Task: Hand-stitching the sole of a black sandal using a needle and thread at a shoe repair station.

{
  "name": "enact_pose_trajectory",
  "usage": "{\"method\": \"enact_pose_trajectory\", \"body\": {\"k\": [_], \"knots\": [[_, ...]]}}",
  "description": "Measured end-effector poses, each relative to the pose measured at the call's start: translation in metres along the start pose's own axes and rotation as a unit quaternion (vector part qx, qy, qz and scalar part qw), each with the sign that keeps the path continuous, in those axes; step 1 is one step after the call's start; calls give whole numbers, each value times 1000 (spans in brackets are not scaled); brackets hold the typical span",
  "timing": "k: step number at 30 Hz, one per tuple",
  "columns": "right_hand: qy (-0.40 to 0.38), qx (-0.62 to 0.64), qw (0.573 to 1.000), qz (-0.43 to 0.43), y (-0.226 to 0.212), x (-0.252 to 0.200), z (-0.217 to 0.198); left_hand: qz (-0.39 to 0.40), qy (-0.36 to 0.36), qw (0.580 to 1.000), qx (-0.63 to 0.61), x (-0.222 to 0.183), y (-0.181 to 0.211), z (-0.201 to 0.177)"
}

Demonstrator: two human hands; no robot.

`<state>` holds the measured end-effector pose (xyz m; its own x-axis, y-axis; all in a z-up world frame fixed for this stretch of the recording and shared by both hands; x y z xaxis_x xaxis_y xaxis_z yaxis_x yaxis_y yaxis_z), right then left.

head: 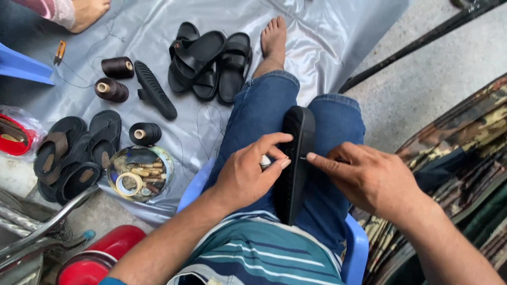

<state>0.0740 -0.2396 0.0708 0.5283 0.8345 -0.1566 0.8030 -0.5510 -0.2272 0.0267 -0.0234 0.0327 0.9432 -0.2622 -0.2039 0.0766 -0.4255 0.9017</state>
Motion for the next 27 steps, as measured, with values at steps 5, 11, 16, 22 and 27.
{"method": "enact_pose_trajectory", "body": {"k": [5, 11, 16, 22, 27], "knots": [[19, -10, 1000, 8, 4, 2, 2, 93, 150, 984, 9, -13, -10, 22], [19, -8, 1000, 1, 4, 6, 2, 122, 196, 973, 23, -11, -11, 32], [12, 0, 1000, 2, 9, 5, 5, 106, 186, 977, 12, -12, -10, 34], [-62, -57, 995, 59, -5, 13, -2, 134, 198, 970, 34, -14, -9, 38], [-184, -88, 972, 118, -15, 20, -1, 155, 211, 964, 33, -15, -10, 41]]}}
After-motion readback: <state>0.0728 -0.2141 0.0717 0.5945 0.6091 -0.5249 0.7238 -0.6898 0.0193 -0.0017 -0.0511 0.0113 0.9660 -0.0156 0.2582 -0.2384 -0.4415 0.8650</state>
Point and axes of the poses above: each hand's wrist, its own x-axis towards the middle knuckle, its own z-axis out of the palm, y = z × x, the point moved 1 cm from there along x, towards the middle knuckle, and after that the axes turned 4 degrees about -y, right-handed, at the moved point
